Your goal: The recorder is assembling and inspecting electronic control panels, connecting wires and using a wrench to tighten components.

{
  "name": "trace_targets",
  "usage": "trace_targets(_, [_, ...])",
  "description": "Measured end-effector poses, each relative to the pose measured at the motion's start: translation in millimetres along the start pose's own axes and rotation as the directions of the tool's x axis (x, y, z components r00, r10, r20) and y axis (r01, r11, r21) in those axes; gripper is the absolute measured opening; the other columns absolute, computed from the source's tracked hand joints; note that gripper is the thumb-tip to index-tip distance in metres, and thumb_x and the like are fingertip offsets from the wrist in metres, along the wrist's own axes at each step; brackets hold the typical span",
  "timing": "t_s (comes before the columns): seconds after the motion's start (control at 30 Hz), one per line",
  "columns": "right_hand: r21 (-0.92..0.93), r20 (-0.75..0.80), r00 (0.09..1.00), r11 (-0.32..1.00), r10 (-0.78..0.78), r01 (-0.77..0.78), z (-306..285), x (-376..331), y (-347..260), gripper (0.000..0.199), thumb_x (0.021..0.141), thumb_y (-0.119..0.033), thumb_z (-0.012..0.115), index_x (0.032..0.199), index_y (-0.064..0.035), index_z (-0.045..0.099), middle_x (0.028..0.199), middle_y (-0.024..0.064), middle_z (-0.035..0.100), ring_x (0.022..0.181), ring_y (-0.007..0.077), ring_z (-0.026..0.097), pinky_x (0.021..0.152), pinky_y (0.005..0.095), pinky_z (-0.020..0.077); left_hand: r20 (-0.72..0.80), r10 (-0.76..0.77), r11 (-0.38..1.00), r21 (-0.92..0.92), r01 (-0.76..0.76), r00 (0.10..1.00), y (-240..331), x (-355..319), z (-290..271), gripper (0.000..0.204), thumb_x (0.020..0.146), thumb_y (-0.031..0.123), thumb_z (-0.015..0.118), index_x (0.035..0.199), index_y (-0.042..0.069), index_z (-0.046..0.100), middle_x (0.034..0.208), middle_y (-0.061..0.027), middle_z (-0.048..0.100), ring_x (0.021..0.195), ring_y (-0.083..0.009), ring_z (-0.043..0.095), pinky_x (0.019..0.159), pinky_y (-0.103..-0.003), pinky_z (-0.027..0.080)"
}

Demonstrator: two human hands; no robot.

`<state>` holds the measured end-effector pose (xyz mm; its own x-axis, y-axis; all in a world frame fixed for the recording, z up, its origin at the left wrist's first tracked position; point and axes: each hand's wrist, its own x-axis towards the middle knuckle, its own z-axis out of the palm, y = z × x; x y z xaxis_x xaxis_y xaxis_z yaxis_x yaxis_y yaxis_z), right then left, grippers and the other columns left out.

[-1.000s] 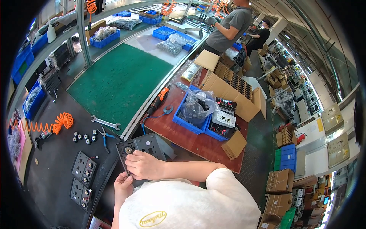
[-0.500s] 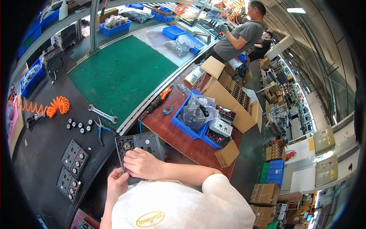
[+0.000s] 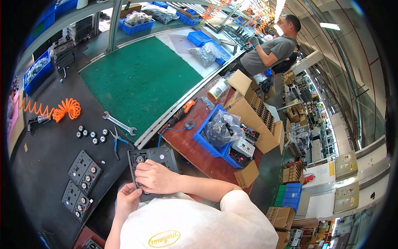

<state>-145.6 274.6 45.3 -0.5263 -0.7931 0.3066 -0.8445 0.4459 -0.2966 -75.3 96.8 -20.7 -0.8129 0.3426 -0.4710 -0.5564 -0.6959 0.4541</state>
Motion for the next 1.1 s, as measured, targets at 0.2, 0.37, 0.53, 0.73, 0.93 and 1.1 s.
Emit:
trace_targets(0.2, [0.066,-0.007,1.0,0.997,-0.026,0.027,10,38,3,0.015,0.067,-0.019,0.067,0.074,-0.0081,0.061,0.082,0.0015,0.054,0.091,0.0174,0.05,0.08,0.0321,0.0396,-0.003,0.018,1.0,-0.015,-0.018,1.0,37,-2,-10,0.024,0.079,-0.011,0.063,0.102,-0.005,0.062,0.096,-0.011,0.067,0.087,-0.0153,0.064,0.085,-0.027,0.048])
trace_targets(0.37, [0.238,0.178,0.984,0.969,0.024,-0.067,9,72,4,0.017,0.075,-0.02,0.067,0.086,-0.0074,0.062,0.087,0.0031,0.054,0.094,0.0192,0.051,0.08,0.0333,0.0399,0.0,0.036,0.999,-0.027,-0.036,0.999,60,-3,-30,0.024,0.08,-0.011,0.061,0.104,-0.005,0.062,0.1,-0.0128,0.067,0.089,-0.0168,0.064,0.086,-0.028,0.049])
trace_targets(0.53, [0.384,0.258,0.945,0.876,0.204,-0.293,14,95,-7,0.02,0.078,-0.022,0.066,0.087,-0.0047,0.064,0.087,0.0062,0.059,0.093,0.0235,0.052,0.082,0.0364,0.0429,-0.039,0.089,0.996,0.001,-0.089,0.995,72,0,-57,0.029,0.076,-0.013,0.065,0.103,-0.004,0.059,0.103,-0.0137,0.066,0.091,-0.018,0.064,0.085,-0.032,0.051])
trace_targets(0.73, [0.195,0.215,0.869,0.853,0.445,-0.485,36,106,-28,0.026,0.079,-0.03,0.067,0.081,-0.0043,0.063,0.079,0.007,0.062,0.087,0.0243,0.054,0.078,0.0376,0.0436,-0.107,0.059,0.998,-0.004,-0.06,0.993,81,4,-72,0.031,0.073,-0.016,0.067,0.1,-0.001,0.058,0.1,-0.0135,0.065,0.09,-0.0188,0.064,0.081,-0.031,0.053])
trace_targets(0.93, [-0.025,0.216,0.896,0.92,0.388,-0.392,41,113,-24,0.025,0.08,-0.032,0.066,0.082,-0.0074,0.062,0.081,0.0049,0.06,0.087,0.0214,0.054,0.076,0.035,0.0407,-0.151,0.051,0.996,0.076,-0.04,0.987,96,7,-67,0.031,0.074,-0.016,0.067,0.099,-0.001,0.058,0.099,-0.0134,0.065,0.088,-0.0185,0.064,0.08,-0.03,0.053])
trace_targets(1.1, [-0.03,0.215,0.911,0.935,0.352,-0.355,40,121,-19,0.023,0.075,-0.028,0.069,0.081,-0.008,0.061,0.082,0.0042,0.059,0.091,0.0207,0.053,0.077,0.036,0.0391,-0.222,0.036,0.991,0.137,-0.005,0.974,112,4,-54,0.03,0.074,-0.015,0.066,0.1,-0.002,0.058,0.097,-0.0131,0.066,0.085,-0.0182,0.065,0.079,-0.028,0.053])
